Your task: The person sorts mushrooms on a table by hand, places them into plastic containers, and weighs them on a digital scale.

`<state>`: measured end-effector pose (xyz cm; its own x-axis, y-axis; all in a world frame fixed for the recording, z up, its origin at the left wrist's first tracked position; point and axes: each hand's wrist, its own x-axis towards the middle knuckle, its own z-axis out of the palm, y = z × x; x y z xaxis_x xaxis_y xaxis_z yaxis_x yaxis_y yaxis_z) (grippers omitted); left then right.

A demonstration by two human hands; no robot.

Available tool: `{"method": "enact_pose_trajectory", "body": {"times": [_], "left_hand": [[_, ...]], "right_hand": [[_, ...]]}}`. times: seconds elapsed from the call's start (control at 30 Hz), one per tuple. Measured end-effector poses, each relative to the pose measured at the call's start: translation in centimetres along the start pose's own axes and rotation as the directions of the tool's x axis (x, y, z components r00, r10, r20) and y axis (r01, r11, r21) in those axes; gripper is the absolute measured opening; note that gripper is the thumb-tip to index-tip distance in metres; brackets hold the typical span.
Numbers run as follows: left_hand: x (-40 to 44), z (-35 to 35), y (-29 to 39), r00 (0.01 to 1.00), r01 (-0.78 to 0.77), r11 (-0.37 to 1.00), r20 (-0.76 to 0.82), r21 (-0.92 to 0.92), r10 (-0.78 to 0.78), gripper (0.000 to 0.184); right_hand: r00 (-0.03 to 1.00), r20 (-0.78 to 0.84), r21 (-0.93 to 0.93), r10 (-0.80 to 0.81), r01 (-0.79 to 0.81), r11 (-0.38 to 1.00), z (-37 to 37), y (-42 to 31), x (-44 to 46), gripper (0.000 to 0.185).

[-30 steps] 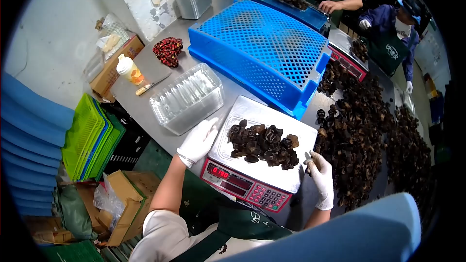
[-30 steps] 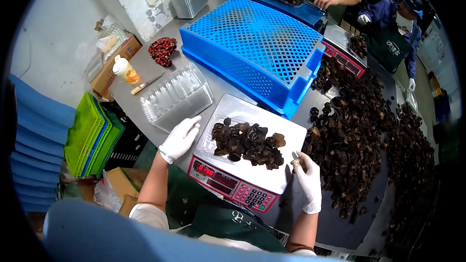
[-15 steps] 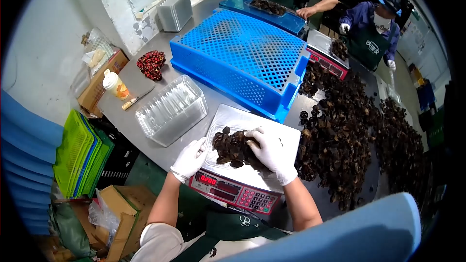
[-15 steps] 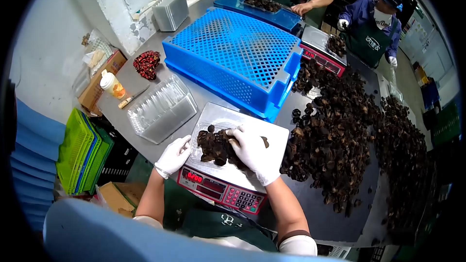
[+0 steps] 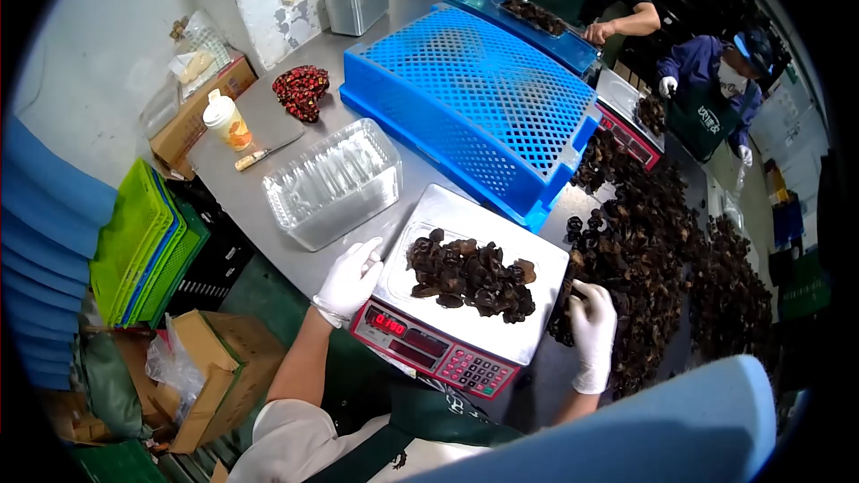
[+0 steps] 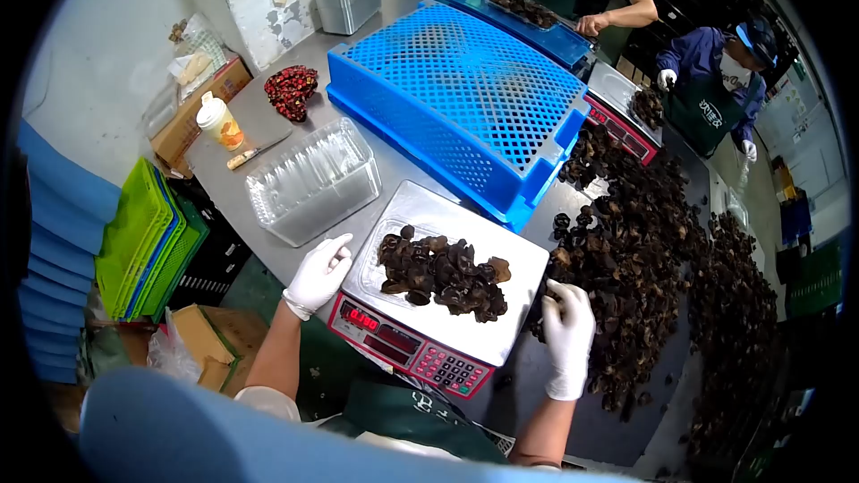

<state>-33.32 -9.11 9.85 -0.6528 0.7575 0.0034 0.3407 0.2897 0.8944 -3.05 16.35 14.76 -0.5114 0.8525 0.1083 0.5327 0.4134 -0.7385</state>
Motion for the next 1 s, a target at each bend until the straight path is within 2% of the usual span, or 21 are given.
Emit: {"method": "enact_pose_trajectory", "body": {"times": [0.07,0.1,0.13,0.17,0.23,0.3,0.33,0.37,0.4,0.43,0.5,0.57,0.63,0.67,0.73,0.77,0.83,0.87,0.9,0.97,1.0], "left_hand": [[0.5,0.5,0.6,0.999,-0.023,1.000,0.026,-0.019,0.023,0.040],[0.6,0.6,0.9,0.999,-0.030,0.999,0.030,-0.015,0.031,0.040],[0.7,0.7,1.1,0.999,-0.027,1.000,0.029,-0.009,0.027,0.040],[0.7,0.7,1.4,0.999,-0.023,1.000,0.026,-0.003,0.023,0.040],[0.4,0.3,2.0,1.000,-0.017,1.000,0.015,0.009,0.017,0.040],[0.2,-0.2,1.6,1.000,-0.005,1.000,-0.007,0.019,0.005,0.040],[0.1,-0.4,0.8,0.999,-0.015,0.999,-0.041,0.035,0.017,0.038],[-0.2,-0.5,0.2,0.997,-0.023,0.998,-0.074,0.051,0.027,0.037],[-0.4,-0.7,-0.1,0.996,-0.011,0.999,-0.090,0.032,0.014,0.036],[-0.5,-0.8,-0.5,0.996,-0.002,1.000,-0.094,0.028,0.005,0.036],[-0.7,-1.0,-1.2,0.996,-0.007,1.000,-0.091,-0.009,0.006,0.034],[-0.6,-0.9,-1.5,0.995,-0.018,1.000,-0.094,0.006,0.018,0.034],[-0.4,-0.7,-1.5,0.995,-0.027,0.999,-0.095,0.026,0.029,0.034],[-0.2,-0.4,-1.2,0.995,-0.036,0.999,-0.090,0.002,0.036,0.034],[0.2,0.1,-0.9,0.997,-0.047,0.998,-0.054,-0.041,0.045,0.036],[0.2,0.4,-0.6,0.998,-0.046,0.998,-0.054,-0.037,0.044,0.036],[0.5,1.0,0.2,0.999,0.024,1.000,0.047,-0.001,-0.024,0.039],[0.4,1.4,0.4,0.998,-0.027,1.000,0.059,-0.005,0.028,0.037],[0.5,1.7,0.7,0.998,-0.035,0.999,0.059,-0.005,0.035,0.037],[0.7,2.0,1.5,0.987,-0.071,0.990,0.153,0.125,0.052,0.033],[0.6,2.5,1.0,0.987,-0.146,0.982,0.081,0.119,0.137,0.030]], "right_hand": [[0.946,0.086,-0.117,-0.312,0.321,0.940,2.5,-2.8,0.7,0.028],[0.928,0.182,-0.100,-0.326,0.348,0.932,3.5,-5.4,1.0,0.032],[0.905,0.202,-0.148,-0.375,0.407,0.901,5.0,-6.3,1.5,0.031],[0.833,0.229,-0.202,-0.503,0.546,0.813,6.4,-6.3,2.4,0.029],[0.832,0.339,-0.210,-0.438,0.521,0.827,7.8,-5.5,3.3,0.020],[0.860,0.189,-0.008,-0.474,0.484,0.875,7.2,-5.2,3.5,0.014],[0.918,0.148,0.063,-0.368,0.363,0.930,6.4,-5.1,3.2,0.015],[0.940,0.056,0.158,-0.337,0.325,0.932,5.8,-3.7,3.1,0.014],[0.940,-0.035,0.097,-0.340,0.342,0.935,4.5,-2.8,2.9,0.014],[0.980,-0.038,0.121,-0.195,0.199,0.973,2.8,-2.1,2.3,0.016],[0.974,-0.170,0.001,-0.151,0.153,0.988,0.3,1.3,1.0,0.017],[0.989,-0.136,-0.207,-0.065,0.036,0.978,-2.2,5.0,-0.5,0.015],[0.963,-0.181,-0.482,-0.198,0.088,0.871,-3.1,6.5,-2.2,0.019],[0.964,-0.173,-0.482,-0.200,0.094,0.871,-2.9,6.4,-2.3,0.019],[0.994,-0.105,-0.171,0.023,-0.041,0.984,-2.2,6.4,-3.0,0.026],[0.991,-0.049,-0.011,0.127,-0.127,0.992,-1.7,6.1,-3.4,0.030],[0.963,0.131,0.149,0.237,-0.255,0.955,0.1,4.2,-3.3,0.034],[0.923,0.229,0.211,0.310,-0.358,0.910,0.6,0.7,-3.3,0.036],[0.903,0.298,0.239,0.311,-0.386,0.891,1.6,1.5,-3.2,0.037],[0.877,0.384,0.111,0.289,-0.355,0.928,3.2,0.9,-2.7,0.037],[0.900,0.362,0.177,0.244,-0.323,0.930,4.5,1.6,-2.5,0.036]]}}
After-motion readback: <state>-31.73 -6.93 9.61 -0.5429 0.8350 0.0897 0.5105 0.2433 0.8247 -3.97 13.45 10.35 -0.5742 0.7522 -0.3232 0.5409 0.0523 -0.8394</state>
